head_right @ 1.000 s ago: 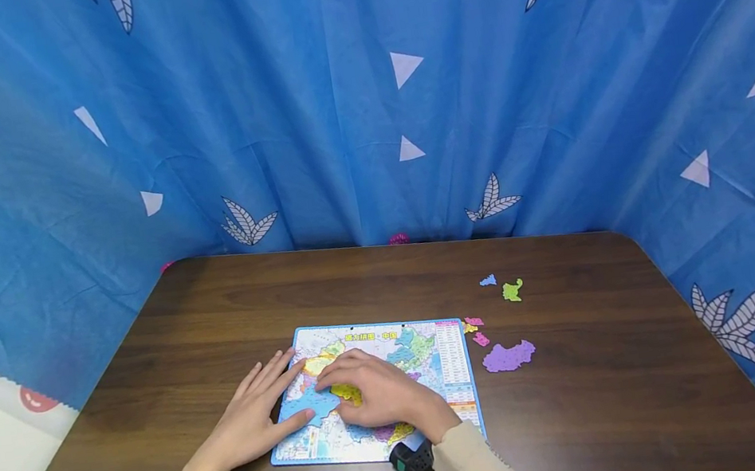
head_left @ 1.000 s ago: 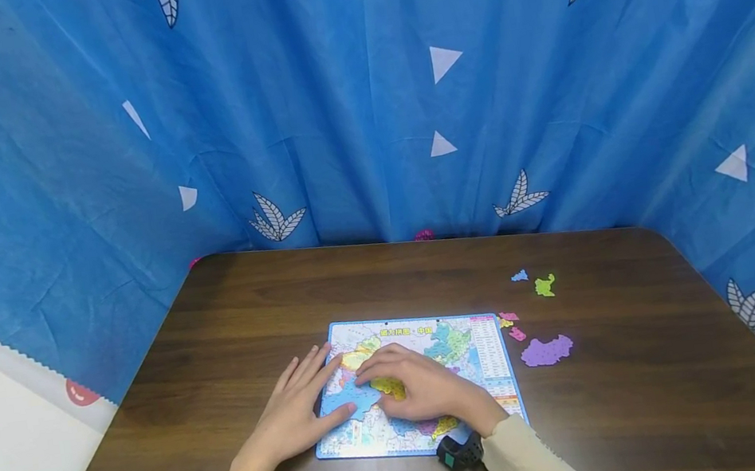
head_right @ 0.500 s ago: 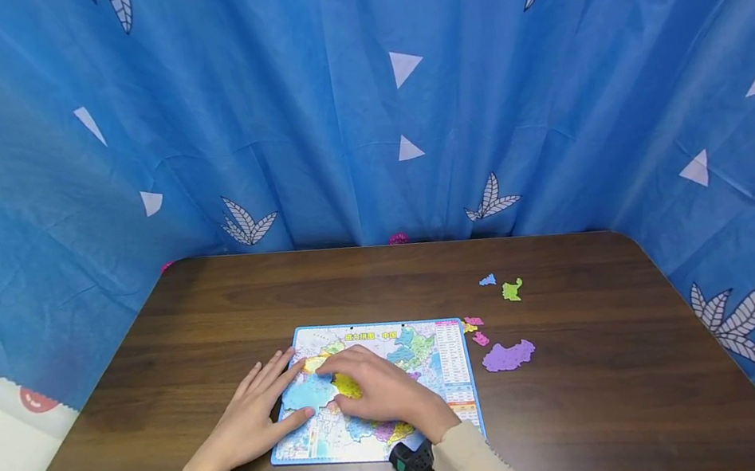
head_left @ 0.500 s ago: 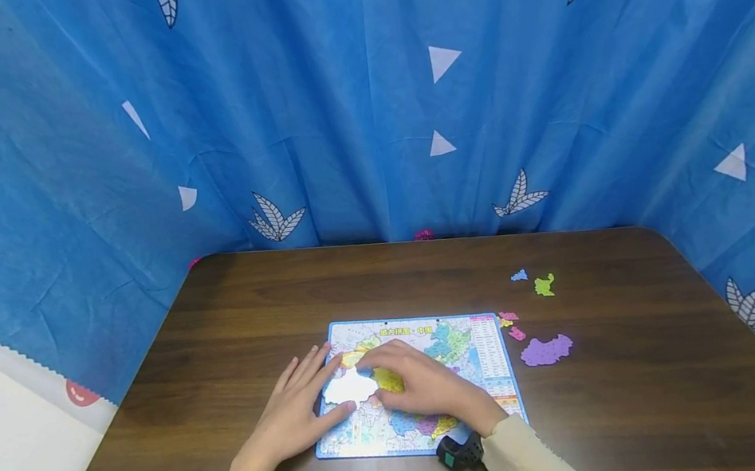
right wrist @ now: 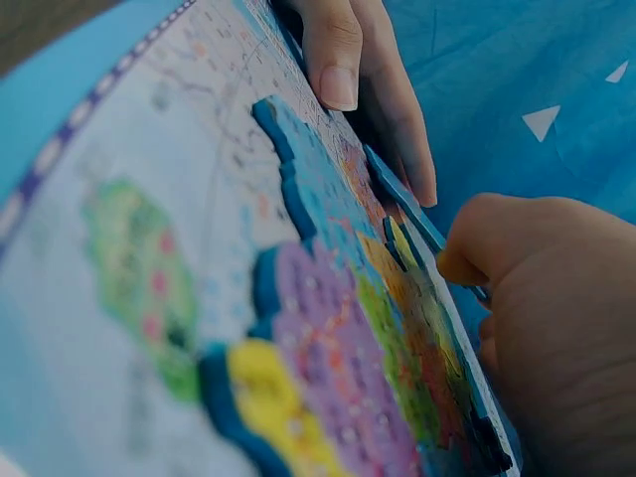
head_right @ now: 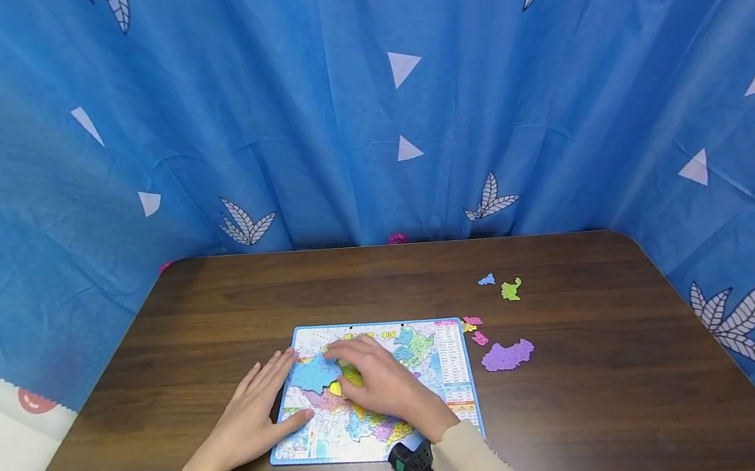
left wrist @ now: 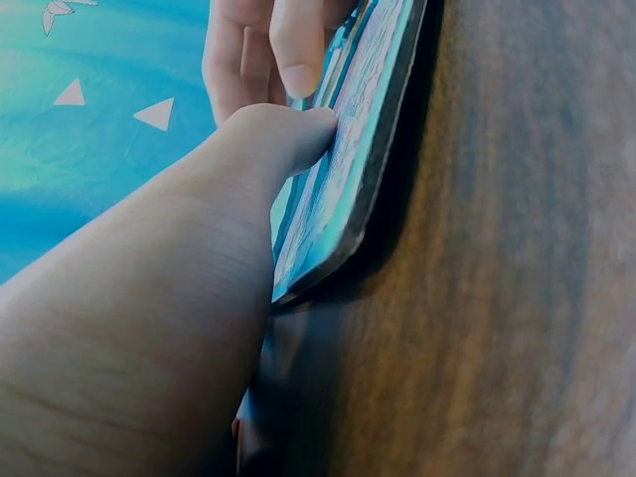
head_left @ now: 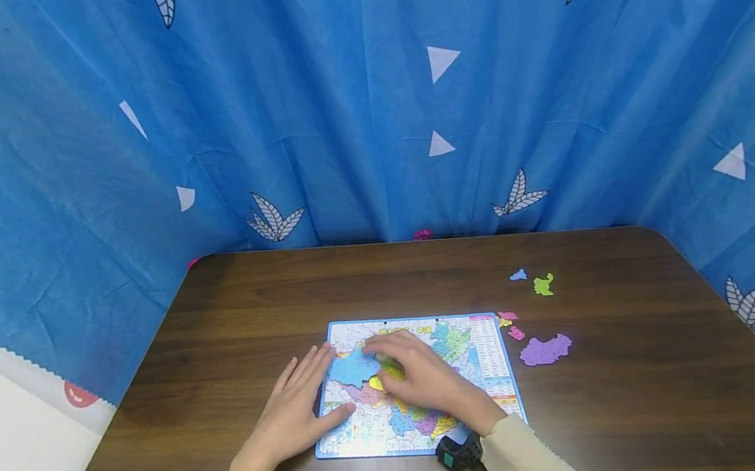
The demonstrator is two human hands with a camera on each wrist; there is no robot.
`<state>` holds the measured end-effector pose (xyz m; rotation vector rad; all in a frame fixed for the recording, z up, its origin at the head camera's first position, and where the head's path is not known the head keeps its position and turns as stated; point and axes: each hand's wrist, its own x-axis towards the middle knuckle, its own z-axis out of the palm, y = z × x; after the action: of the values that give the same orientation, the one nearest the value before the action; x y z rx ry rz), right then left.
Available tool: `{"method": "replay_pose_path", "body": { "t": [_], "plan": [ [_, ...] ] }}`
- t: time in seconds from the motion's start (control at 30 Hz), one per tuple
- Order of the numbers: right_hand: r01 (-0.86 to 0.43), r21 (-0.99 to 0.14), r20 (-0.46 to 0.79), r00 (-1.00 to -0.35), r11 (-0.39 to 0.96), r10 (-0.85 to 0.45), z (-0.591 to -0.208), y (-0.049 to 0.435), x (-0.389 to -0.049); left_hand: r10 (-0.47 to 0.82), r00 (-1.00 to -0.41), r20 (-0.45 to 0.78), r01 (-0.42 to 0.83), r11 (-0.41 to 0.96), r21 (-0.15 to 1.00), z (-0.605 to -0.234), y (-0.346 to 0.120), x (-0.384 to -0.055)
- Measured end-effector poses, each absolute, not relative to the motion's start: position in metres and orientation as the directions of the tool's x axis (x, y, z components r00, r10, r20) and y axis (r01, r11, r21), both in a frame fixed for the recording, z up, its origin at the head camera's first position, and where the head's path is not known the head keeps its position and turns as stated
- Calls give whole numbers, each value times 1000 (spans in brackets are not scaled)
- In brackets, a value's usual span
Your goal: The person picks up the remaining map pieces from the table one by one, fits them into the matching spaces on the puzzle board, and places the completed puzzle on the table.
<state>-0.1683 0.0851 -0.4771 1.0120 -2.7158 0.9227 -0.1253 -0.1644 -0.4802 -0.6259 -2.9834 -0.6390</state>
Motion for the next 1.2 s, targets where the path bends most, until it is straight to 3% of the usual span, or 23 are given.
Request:
{"method": "replay_pose_path", "body": {
  "t": [1.2],
  "plan": [
    [-476, -512, 234, -878, 715, -417, -476, 82, -169, 372, -921, 115, 384, 819, 427, -479, -163, -125]
  ]
}}
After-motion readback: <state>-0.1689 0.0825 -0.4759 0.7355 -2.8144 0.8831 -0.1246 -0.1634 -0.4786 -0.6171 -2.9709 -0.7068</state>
